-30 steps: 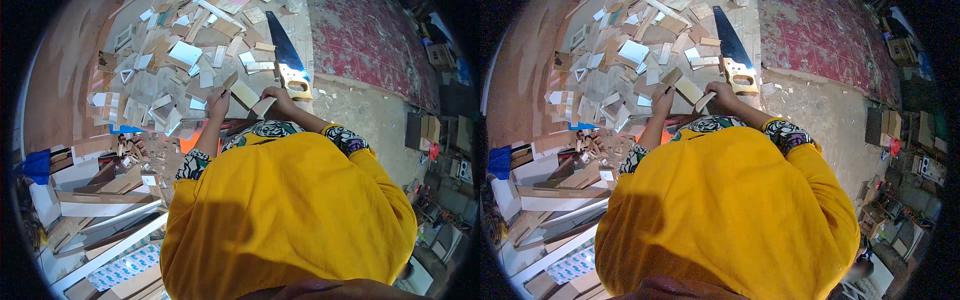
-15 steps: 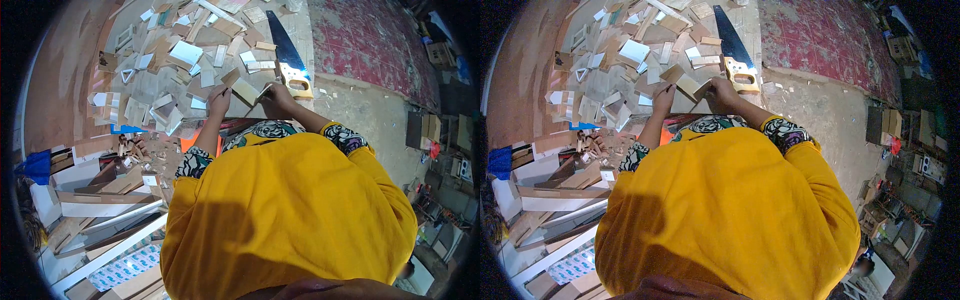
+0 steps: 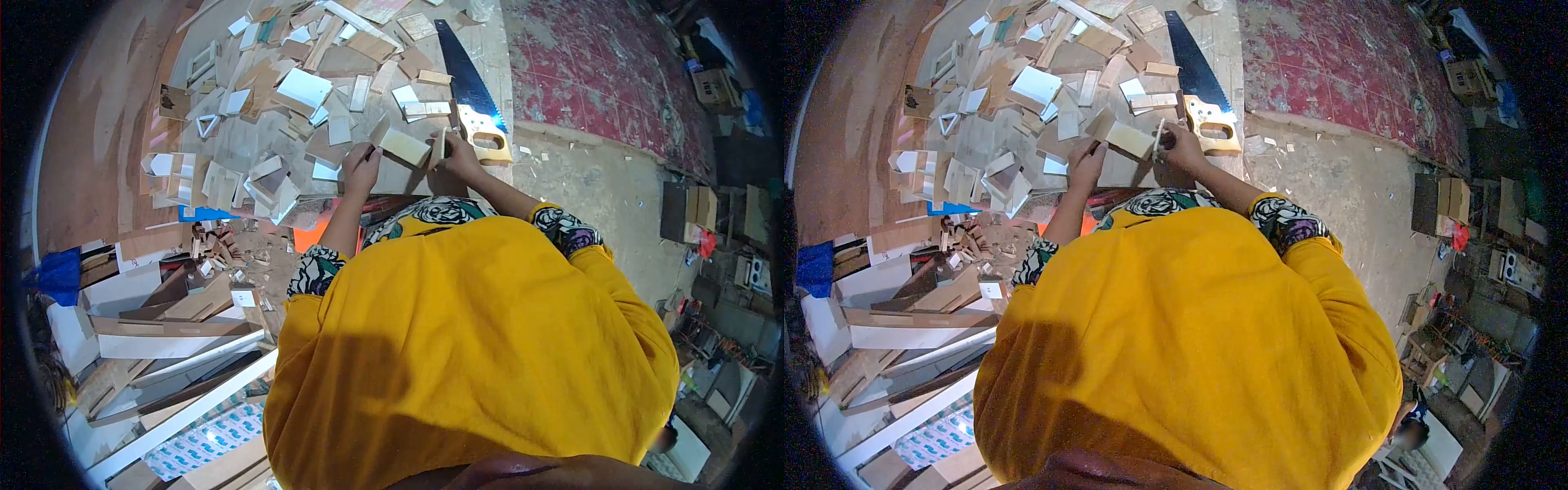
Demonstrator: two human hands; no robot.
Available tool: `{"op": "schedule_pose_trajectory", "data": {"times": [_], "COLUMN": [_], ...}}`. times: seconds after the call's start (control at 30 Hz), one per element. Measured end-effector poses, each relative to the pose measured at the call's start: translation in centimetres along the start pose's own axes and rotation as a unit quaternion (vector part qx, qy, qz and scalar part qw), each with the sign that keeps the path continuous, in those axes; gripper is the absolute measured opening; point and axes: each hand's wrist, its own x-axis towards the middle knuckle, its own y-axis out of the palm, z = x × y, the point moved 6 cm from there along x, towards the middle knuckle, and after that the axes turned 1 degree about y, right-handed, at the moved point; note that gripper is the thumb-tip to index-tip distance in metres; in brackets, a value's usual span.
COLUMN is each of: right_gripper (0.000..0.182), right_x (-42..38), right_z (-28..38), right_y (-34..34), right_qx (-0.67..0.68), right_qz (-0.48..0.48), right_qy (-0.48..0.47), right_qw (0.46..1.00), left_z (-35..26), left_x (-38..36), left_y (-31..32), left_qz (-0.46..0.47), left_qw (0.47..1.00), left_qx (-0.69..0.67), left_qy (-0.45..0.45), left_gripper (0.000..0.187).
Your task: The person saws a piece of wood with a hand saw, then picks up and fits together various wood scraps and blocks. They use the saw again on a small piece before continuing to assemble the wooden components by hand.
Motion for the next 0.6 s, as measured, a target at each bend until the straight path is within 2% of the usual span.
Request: {"op": "schedule_pose_trajectory", "data": {"times": [0.03,0.07,0.13,0.23,0.33,0.4,0.43,0.5,0.6], "right_gripper": [0.065,0.065,0.081,0.082,0.081,0.08,0.078,0.076,0.073], "right_x": [0.0,-0.1,-0.9,-1.4,-1.2,-1.1,-1.1,-1.2,-1.4], "right_z": [-0.4,-1.0,0.2,1.7,2.2,2.0,1.8,2.1,2.1], "right_y": [0.2,0.2,-0.1,-0.3,-0.4,-0.6,-0.6,-0.6,-0.4], "right_qx": [0.067,0.066,-0.036,-0.106,-0.076,-0.055,-0.035,-0.021,0.017], "right_qz": [0.011,0.01,-0.029,-0.065,-0.052,-0.045,-0.037,-0.037,-0.03], "right_qy": [-0.013,-0.013,-0.092,-0.107,-0.072,-0.051,-0.03,-0.024,-0.003], "right_qw": [0.998,0.998,0.995,0.986,0.993,0.996,0.998,0.999,0.999], "left_z": [-0.1,-0.1,-1.0,-1.7,-1.3,-1.7,-1.7,-1.0,-1.5], "left_x": [0.0,-0.2,-0.4,-0.7,-0.6,-0.4,-0.5,-0.7,-0.8], "left_y": [0.0,-0.1,-0.5,-0.6,-0.5,-0.4,-0.4,-0.2,-0.5], "left_qz": [0.0,-0.018,-0.035,-0.033,-0.045,-0.032,-0.032,-0.023,-0.015], "left_qw": [1.0,1.0,0.998,0.998,0.996,0.998,0.998,0.992,0.995], "left_qx": [0.0,-0.018,-0.038,-0.026,-0.019,0.055,0.055,-0.089,-0.039], "left_qy": [0.0,-0.014,-0.028,-0.057,-0.071,-0.006,-0.006,-0.085,-0.095], "left_gripper": [0.019,0.02,0.02,0.021,0.021,0.022,0.022,0.023,0.023]}}
